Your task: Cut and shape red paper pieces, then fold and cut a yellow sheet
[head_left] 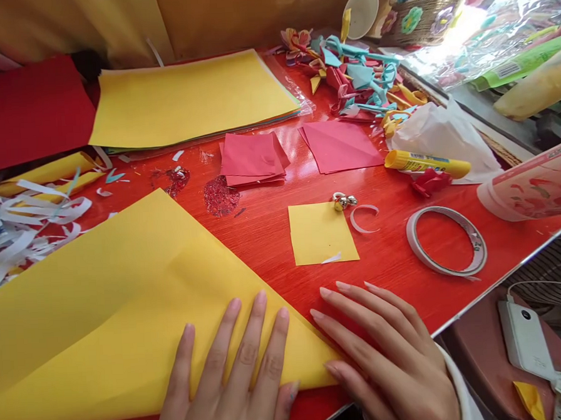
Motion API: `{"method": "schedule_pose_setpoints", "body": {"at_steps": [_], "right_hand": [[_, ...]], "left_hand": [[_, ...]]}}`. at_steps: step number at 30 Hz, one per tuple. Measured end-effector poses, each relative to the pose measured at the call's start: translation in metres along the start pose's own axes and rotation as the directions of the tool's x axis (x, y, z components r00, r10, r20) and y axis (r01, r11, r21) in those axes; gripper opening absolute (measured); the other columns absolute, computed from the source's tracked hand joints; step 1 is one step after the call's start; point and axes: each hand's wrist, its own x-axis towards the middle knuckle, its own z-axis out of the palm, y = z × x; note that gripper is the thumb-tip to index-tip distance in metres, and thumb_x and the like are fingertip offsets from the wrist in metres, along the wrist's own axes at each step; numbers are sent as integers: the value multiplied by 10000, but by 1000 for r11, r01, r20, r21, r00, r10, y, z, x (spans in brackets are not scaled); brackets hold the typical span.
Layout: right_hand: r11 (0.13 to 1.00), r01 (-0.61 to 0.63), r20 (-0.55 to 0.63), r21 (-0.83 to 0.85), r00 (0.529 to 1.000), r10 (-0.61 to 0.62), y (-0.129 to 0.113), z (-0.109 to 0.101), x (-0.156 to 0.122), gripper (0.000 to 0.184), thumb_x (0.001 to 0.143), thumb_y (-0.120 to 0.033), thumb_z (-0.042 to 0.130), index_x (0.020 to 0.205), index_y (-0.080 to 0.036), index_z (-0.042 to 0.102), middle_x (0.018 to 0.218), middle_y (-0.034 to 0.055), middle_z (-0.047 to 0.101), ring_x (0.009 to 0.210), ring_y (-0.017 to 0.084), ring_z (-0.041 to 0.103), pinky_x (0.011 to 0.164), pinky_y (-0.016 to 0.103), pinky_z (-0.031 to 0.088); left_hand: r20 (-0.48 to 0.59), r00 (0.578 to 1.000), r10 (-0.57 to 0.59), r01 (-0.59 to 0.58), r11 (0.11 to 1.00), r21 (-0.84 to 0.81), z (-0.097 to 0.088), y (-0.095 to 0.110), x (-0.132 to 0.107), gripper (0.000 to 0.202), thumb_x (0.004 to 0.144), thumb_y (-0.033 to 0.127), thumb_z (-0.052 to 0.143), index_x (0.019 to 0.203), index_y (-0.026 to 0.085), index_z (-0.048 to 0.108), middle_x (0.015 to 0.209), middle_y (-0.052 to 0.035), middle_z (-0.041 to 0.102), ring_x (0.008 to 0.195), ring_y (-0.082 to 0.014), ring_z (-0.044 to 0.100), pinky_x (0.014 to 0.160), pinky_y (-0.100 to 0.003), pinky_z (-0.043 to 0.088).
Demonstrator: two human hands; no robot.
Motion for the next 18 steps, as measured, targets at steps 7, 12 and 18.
{"method": "schedule_pose_setpoints", "body": {"at_steps": [7, 12, 18], "right_hand": [[997, -75, -6, 11, 997, 75, -3, 4, -5, 214, 761, -298, 501, 907, -226, 640, 1000, 49, 615, 965, 182, 531, 806, 327, 413], [999, -47, 28, 16, 999, 47, -2, -1, 3, 194, 730, -255, 548, 894, -213, 644, 925, 36, 646, 898, 166, 565, 766, 297, 436], [1000, -22, 45, 1, 999, 22, 2, -4, 7, 219, 709, -240, 578, 917, -201, 636, 883, 27, 660, 867, 153, 582, 749, 274, 452]], "left_hand": [[20, 993, 116, -116, 992, 46, 0, -9, 5, 458, 781, 363, 381, 1220, 234, 397, 1236, -30, 453, 1167, -232, 359, 1017, -415, 103], [28, 989, 146, -148, 987, 66, 1, -10, 8, 482, 775, 360, 382, 1233, 209, 381, 1247, -42, 437, 1161, -243, 364, 1012, -422, 120], [22, 998, 57, -58, 998, 26, 1, -3, 10, 477, 792, 350, 351, 1247, 206, 359, 1240, -43, 448, 1169, -240, 352, 1004, -423, 149]]}}
